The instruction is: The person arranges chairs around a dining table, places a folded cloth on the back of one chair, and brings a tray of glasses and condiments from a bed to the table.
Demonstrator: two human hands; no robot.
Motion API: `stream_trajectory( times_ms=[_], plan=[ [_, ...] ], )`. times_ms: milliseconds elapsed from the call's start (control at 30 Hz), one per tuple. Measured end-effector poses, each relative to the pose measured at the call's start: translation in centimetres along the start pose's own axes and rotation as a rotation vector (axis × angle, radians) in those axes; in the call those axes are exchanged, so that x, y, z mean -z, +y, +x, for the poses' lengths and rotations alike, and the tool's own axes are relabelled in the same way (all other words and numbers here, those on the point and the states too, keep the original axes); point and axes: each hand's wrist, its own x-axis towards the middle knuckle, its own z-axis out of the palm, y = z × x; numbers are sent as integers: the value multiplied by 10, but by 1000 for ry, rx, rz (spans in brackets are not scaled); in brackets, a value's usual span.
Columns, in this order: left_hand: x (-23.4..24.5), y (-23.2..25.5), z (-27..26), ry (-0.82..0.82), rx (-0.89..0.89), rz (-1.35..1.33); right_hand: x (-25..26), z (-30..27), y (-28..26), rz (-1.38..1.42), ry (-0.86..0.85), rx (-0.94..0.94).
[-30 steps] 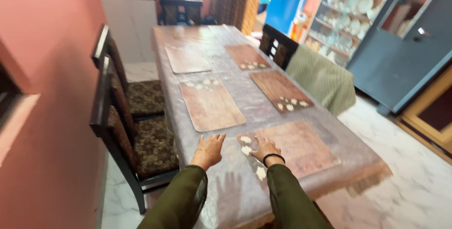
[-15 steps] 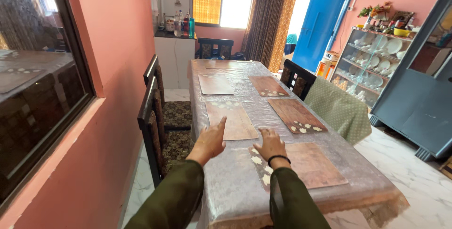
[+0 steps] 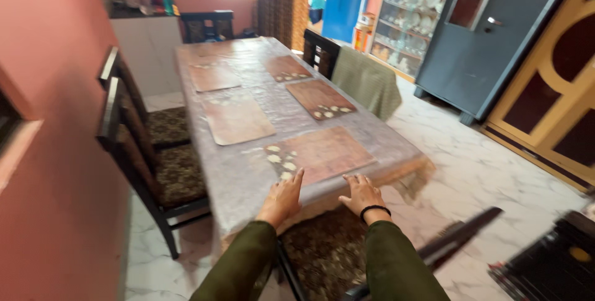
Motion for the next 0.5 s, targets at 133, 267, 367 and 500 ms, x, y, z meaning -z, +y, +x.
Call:
stream_trajectory(
  times_ms=[133,267,367,500],
  plan=[
    [-30,78,53,13,-103,-18,3,-6,95,10,39,-34],
    [-94,175,115,-135,-99,11,18,-16,214,2,75,-67],
    [-153,254,161,-176,-136,47,36,-51,310,-83,-67,-216],
    [-218,345,199,-180,-119,-111,68,-78,418,-103,-77,-395]
  ],
)
